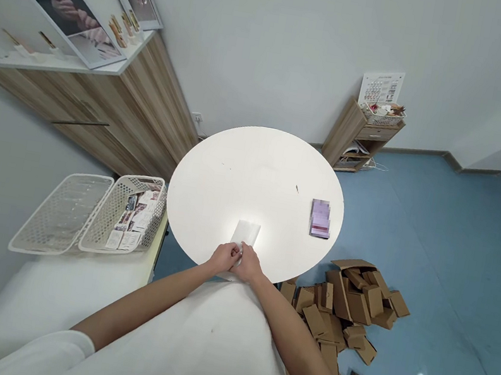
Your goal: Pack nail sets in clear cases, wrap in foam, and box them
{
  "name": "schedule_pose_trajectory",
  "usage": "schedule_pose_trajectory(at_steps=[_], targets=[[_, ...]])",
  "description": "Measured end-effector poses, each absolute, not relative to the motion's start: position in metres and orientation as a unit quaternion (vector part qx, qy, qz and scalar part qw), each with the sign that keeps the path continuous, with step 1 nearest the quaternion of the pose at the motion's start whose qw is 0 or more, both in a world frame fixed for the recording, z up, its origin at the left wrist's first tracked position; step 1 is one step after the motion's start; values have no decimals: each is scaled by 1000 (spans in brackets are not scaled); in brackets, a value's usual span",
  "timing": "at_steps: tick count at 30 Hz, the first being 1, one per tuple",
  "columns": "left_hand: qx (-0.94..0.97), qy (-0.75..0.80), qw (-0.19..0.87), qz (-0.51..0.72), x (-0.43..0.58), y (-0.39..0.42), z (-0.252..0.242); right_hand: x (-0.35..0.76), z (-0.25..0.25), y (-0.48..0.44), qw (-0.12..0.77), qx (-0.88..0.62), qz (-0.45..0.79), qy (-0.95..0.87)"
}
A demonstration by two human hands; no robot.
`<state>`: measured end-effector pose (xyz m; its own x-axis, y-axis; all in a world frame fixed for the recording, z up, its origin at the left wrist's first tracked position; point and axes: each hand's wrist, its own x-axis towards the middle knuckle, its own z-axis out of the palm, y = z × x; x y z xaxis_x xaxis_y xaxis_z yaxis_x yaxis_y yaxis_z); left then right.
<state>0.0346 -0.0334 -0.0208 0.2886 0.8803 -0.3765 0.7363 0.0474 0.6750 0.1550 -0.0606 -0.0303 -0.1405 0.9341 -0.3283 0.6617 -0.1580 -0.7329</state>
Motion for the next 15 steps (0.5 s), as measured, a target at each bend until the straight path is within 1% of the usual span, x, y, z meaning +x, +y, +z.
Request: schedule_pose_trajectory(at_steps=[5, 9, 13, 15], targets=[[698, 586, 405, 71, 31, -40, -16, 146, -31, -62, 150, -680, 375, -612], [712, 587, 383, 52, 25, -44, -12, 150, -28, -60, 155, -677, 409, -592], [713, 572, 404, 24, 24, -38, -11, 157, -26, -52, 154, -672, 461, -560], [710, 570, 413, 19, 24, -34, -12, 159, -27, -48, 153, -677, 467, -548]])
